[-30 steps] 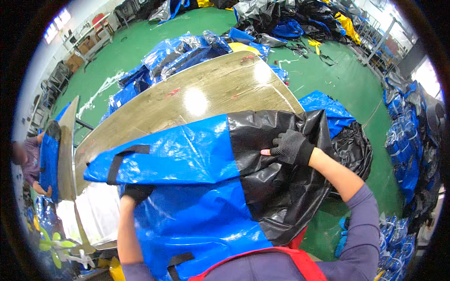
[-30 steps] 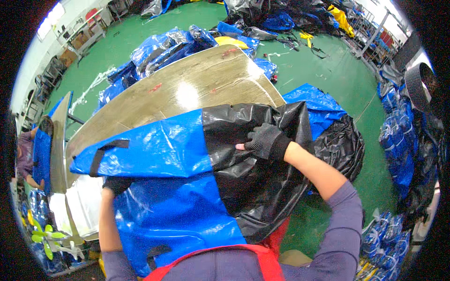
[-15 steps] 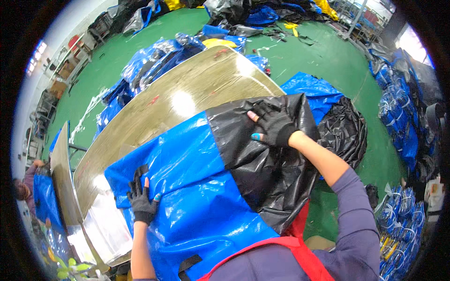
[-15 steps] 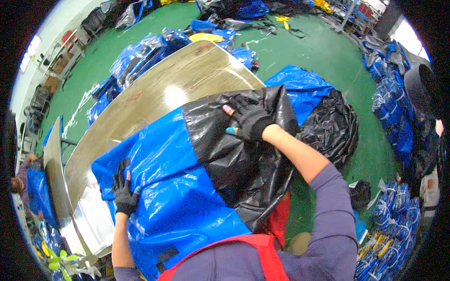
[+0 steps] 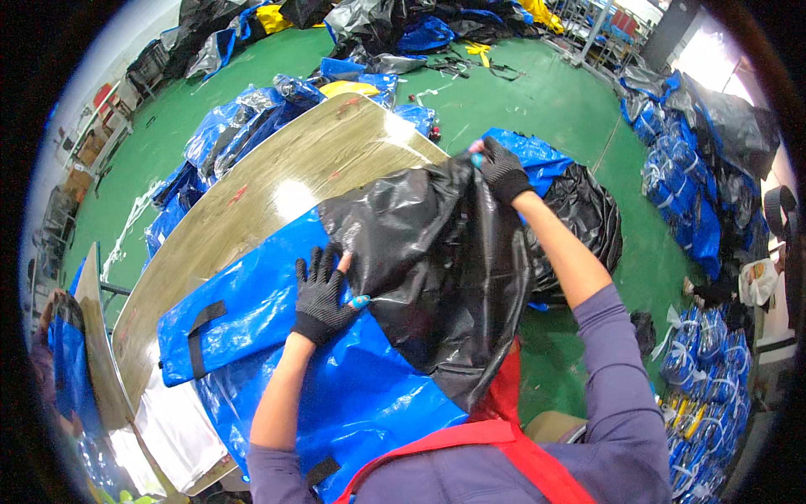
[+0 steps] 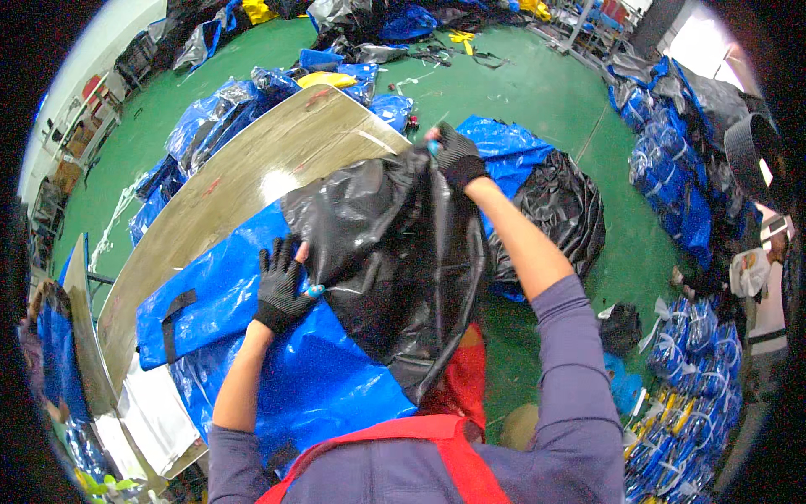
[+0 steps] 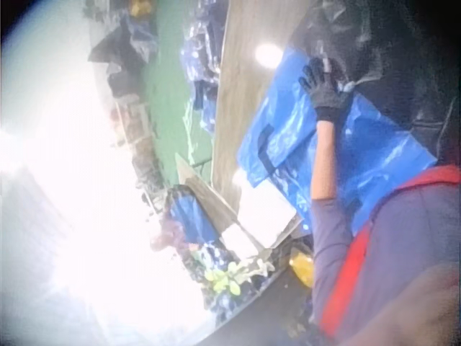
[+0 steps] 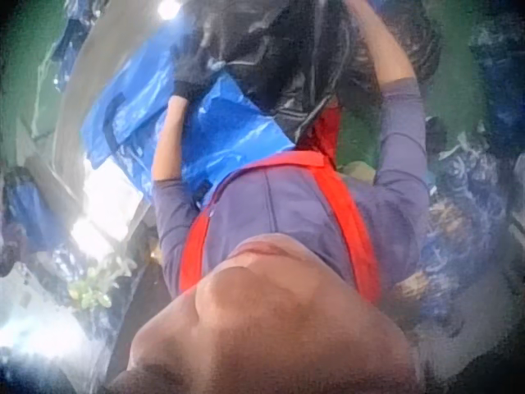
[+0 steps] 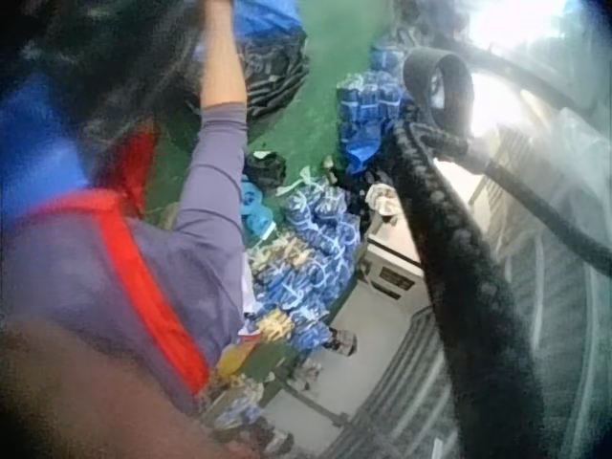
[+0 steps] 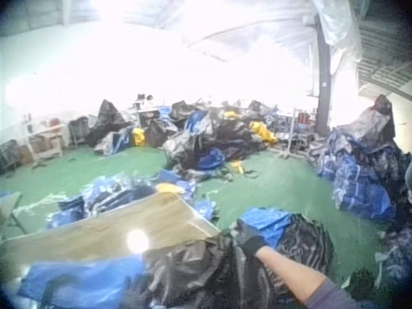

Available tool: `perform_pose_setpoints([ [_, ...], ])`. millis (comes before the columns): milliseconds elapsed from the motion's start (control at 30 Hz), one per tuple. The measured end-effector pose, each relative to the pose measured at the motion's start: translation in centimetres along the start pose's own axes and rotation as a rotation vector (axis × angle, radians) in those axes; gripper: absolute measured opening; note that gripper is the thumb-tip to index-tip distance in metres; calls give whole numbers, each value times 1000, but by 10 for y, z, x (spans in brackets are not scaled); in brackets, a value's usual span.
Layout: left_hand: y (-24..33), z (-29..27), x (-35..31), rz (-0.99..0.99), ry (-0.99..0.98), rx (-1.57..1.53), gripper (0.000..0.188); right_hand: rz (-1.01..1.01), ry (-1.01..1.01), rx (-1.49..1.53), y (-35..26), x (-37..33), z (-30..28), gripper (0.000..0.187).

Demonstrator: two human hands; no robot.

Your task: The person folds a blue and black bag, places it into a clear plastic bag, and seals it. They repeat this process with several similar bags, stacking the finished packages on the table.

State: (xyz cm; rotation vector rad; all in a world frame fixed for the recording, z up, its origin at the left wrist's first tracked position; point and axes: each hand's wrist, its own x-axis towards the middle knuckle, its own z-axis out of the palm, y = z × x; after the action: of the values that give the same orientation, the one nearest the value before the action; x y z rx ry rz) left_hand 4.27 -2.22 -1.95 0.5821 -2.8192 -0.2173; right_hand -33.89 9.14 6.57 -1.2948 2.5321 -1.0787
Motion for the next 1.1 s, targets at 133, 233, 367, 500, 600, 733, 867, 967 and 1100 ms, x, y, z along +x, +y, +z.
perform_pose_setpoints([
  [133, -11, -6, 4, -57, 202, -90, 73, -424, 242, -201, -50, 46, 15, 26],
  [233, -5, 1, 13, -195, -80, 112, 67, -897, 161, -609, -51, 42, 36, 47],
  [367, -8, 9, 16, -91, 25, 178, 61, -720, -403, -543, -18, -5, 48, 76],
  [500, -4, -9, 22, -200, -178, 107, 60, -660, -655, -116, -28, -55, -23, 77],
  [600, 25, -23, 41, -76, 87, 16, 70, -897, -711, -311, -50, -129, -68, 65],
  [733, 92, -3, 69, 225, -79, -89, 93, -929, -622, -261, -56, -174, -54, 38],
  [867, 93, 24, 63, 283, -150, -10, 87, -850, -401, -213, -59, -104, 2, 26],
  [967, 53, 8, 18, 313, -214, -204, 67, -556, -896, -490, -71, -57, 53, 33],
  [1100, -42, -94, -127, 255, -512, -4, 46, -456, -917, -569, -59, -39, 74, 47],
])
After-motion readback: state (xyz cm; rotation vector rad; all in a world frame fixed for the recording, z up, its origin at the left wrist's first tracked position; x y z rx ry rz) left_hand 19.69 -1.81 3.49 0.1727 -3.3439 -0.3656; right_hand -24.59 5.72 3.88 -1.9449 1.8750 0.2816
